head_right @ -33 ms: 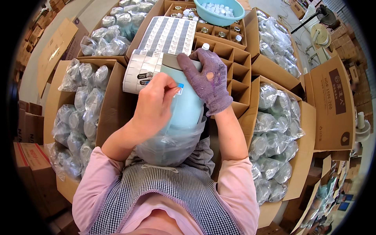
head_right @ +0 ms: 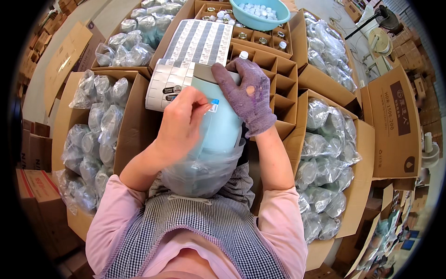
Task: The person unpacks plastic-wrapped cylindrical containers, removes labels, and assembles them by inserting inner metal liners and screwing on lids. The person handles multiple containers one at a time, placing the finished units into a cardboard box.
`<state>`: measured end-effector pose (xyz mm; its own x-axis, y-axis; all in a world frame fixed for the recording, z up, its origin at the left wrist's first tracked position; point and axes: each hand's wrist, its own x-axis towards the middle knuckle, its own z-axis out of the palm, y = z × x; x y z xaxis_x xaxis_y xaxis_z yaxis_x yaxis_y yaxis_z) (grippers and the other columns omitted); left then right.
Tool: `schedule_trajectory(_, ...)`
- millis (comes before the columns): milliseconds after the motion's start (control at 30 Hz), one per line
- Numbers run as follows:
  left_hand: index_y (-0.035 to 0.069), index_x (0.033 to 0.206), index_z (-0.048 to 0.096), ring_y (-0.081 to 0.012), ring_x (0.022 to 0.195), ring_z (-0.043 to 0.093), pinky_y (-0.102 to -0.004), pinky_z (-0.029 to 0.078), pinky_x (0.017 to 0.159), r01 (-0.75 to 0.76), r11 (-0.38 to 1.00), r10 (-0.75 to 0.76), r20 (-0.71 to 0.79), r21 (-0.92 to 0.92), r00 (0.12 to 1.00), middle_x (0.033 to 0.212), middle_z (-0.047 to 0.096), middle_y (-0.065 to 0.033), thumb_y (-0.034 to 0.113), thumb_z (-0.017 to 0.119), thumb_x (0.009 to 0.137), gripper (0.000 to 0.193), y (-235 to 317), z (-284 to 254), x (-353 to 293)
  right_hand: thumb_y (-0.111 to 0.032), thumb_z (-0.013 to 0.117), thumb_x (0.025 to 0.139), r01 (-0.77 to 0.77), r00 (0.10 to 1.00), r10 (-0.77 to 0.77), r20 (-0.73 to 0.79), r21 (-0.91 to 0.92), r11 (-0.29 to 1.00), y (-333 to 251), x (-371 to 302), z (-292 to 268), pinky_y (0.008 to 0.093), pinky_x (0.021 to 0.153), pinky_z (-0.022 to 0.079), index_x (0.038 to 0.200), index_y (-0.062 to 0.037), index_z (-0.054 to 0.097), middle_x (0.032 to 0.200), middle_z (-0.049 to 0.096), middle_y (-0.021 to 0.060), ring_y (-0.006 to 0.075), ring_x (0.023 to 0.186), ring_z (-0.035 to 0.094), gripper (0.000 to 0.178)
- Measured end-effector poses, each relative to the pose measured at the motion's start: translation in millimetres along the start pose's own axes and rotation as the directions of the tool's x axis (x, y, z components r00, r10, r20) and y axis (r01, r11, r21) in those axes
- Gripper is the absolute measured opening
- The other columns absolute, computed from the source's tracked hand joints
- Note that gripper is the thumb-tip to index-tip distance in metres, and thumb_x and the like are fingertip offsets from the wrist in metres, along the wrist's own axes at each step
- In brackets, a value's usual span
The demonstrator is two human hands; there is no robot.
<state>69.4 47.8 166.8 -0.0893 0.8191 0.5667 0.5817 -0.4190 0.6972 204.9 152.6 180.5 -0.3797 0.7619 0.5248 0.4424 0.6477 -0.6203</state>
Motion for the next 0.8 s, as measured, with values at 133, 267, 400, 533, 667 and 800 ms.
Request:
schedule_trajectory(133, 0.001, 0.089, 0.051, -0.0348, 0.068, 0.058, -0.0412, 0.048, 0.059, -0.134, 0.991, 0.134, -0.077, 0.018, 0.988, 0.083, 0.054, -0.0147, -0.005, 0.068, 0.081, 0.02, -3.5, 4.8, -17.2, -0.026, 0.068, 0.085, 0.119, 0.993, -0.119, -0.01, -0.044, 0.992, 3.8, -0.4, -1.4, 0.039, 0.065, 0.048, 0.091, -0.0143, 0.074, 0.077, 0.063, 0.0107, 0.0292, 0.072, 0.06, 0.015)
schedule_trajectory(267, 0.001, 0.089, 0.053, -0.0319, 0.068, 0.058, -0.0391, 0.048, 0.059, -0.227, 0.965, 0.239, -0.087, 0.133, 0.967, 0.083, 0.055, -0.0137, -0.006, 0.068, 0.079, 0.02, -1.3, 3.1, -17.0, -0.027, 0.07, 0.084, 0.032, 0.999, -0.032, -0.011, 0.029, 0.999, -3.8, 0.8, -0.5, 0.0386, 0.065, 0.048, 0.09, -0.0114, 0.073, 0.076, 0.063, 0.0113, 0.029, 0.071, 0.06, 0.017)
schedule_trajectory(400, 0.0, 0.089, 0.056, -0.0292, 0.067, 0.057, -0.0378, 0.048, 0.059, -0.314, 0.944, 0.319, -0.036, 0.101, 0.947, 0.084, 0.056, -0.0128, -0.007, 0.067, 0.077, 0.018, -5.3, -5.0, -17.4, -0.028, 0.071, 0.084, 0.005, 1.0, -0.003, -0.024, 0.071, 0.997, -7.6, 0.8, -0.2, 0.039, 0.065, 0.048, 0.087, -0.0053, 0.07, 0.073, 0.062, 0.0127, 0.03, 0.07, 0.059, 0.023)
schedule_trajectory(533, 0.0, 0.09, 0.059, -0.0265, 0.068, 0.056, -0.0357, 0.048, 0.06, -0.525, 0.851, 0.525, -0.006, 0.018, 0.851, 0.086, 0.058, -0.0125, -0.01, 0.064, 0.078, 0.017, -11.2, -22.9, -23.2, -0.031, 0.071, 0.085, -0.044, 0.999, 0.046, -0.028, 0.076, 0.996, 5.4, 0.9, 3.5, 0.039, 0.066, 0.048, 0.083, -0.0008, 0.068, 0.073, 0.062, 0.0146, 0.031, 0.07, 0.06, 0.03)
schedule_trajectory(667, 0.002, 0.089, 0.058, -0.0113, 0.07, 0.053, -0.0213, 0.043, 0.068, 0.035, 0.905, -0.131, -0.2, -0.423, 0.971, 0.077, 0.058, -0.003, -0.007, 0.058, 0.089, 0.009, -58.0, -48.8, -17.5, -0.03, 0.071, 0.087, -0.041, 0.994, 0.05, -0.101, 0.092, 0.995, 13.5, -6.9, -4.1, 0.0372, 0.068, 0.049, 0.082, 0.0003, 0.067, 0.075, 0.063, 0.0157, 0.0297, 0.072, 0.062, 0.031)
schedule_trajectory(800, 0.001, 0.081, 0.062, -0.0073, 0.064, 0.053, -0.0245, 0.043, 0.058, 0.543, 0.819, -0.553, -0.004, -0.185, 0.833, 0.069, 0.059, 0.0002, 0.015, 0.075, 0.087, 0.02, -222.1, -60.9, -29.6, -0.024, 0.071, 0.087, -0.143, 0.987, 0.154, -0.048, 0.177, 0.974, 17.4, -4.7, 0.3, 0.0324, 0.068, 0.047, 0.084, 0.002, 0.065, 0.074, 0.061, 0.0138, 0.0218, 0.069, 0.059, 0.027)
